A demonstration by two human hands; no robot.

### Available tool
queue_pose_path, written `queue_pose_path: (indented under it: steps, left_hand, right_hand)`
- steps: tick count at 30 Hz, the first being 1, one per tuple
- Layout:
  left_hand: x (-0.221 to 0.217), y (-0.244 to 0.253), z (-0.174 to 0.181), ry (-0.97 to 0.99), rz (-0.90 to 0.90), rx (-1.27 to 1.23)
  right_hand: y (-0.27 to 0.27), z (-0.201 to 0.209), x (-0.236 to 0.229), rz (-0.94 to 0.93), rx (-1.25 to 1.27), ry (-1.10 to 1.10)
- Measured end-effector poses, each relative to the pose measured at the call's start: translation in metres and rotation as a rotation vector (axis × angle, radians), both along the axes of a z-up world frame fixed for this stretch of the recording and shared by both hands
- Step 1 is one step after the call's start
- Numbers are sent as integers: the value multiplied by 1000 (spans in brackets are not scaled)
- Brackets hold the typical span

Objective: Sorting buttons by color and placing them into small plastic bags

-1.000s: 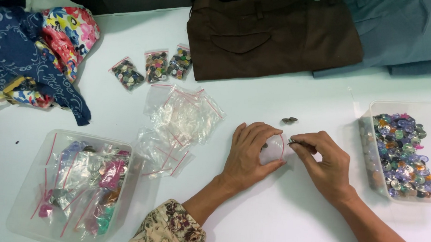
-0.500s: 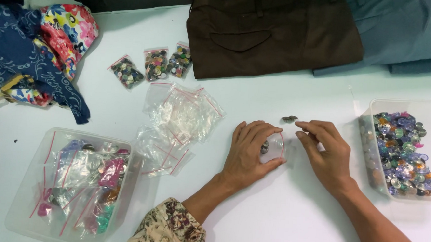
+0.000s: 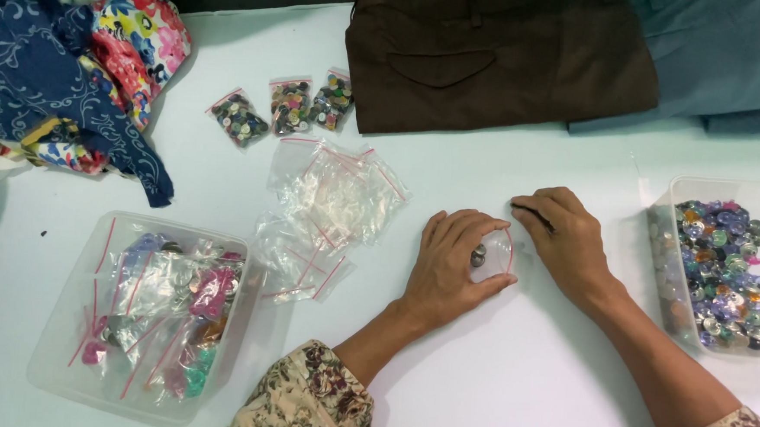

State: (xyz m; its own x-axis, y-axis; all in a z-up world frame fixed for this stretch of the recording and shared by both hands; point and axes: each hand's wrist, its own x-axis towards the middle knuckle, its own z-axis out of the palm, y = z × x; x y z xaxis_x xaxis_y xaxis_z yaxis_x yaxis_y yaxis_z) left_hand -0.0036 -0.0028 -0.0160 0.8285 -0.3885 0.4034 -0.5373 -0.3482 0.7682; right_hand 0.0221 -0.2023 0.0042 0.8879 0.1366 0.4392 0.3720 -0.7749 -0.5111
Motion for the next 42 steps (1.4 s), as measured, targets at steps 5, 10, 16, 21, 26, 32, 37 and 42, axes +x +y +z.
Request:
queue_pose_path:
  steps: [5, 10, 16, 21, 26, 32, 37, 42]
  left_hand:
    - [1, -1, -3, 24, 22, -30]
    - [2, 0, 1, 37, 18, -49]
    - [3, -1, -3, 22, 37, -72]
    - [2, 1, 5, -2, 33, -96]
    - [4, 6, 9, 16, -33, -179]
    - [0, 21, 27, 295, -258, -450]
    - [1, 22, 46, 470, -362, -522]
    - [-1, 20, 51, 401, -306, -442]
  right_hand:
    - [-6, 3, -4, -14, 100, 28]
    - [-3, 17, -19, -3, 369, 92]
    - [13, 27, -40, 78, 604, 92]
    - [17, 27, -47, 155, 584, 113]
    - [7, 23, -39, 148, 579, 99]
    - [2, 30, -33, 159, 579, 230]
    - [10, 33, -35, 253, 510, 317]
    - [11, 23, -38, 244, 440, 308]
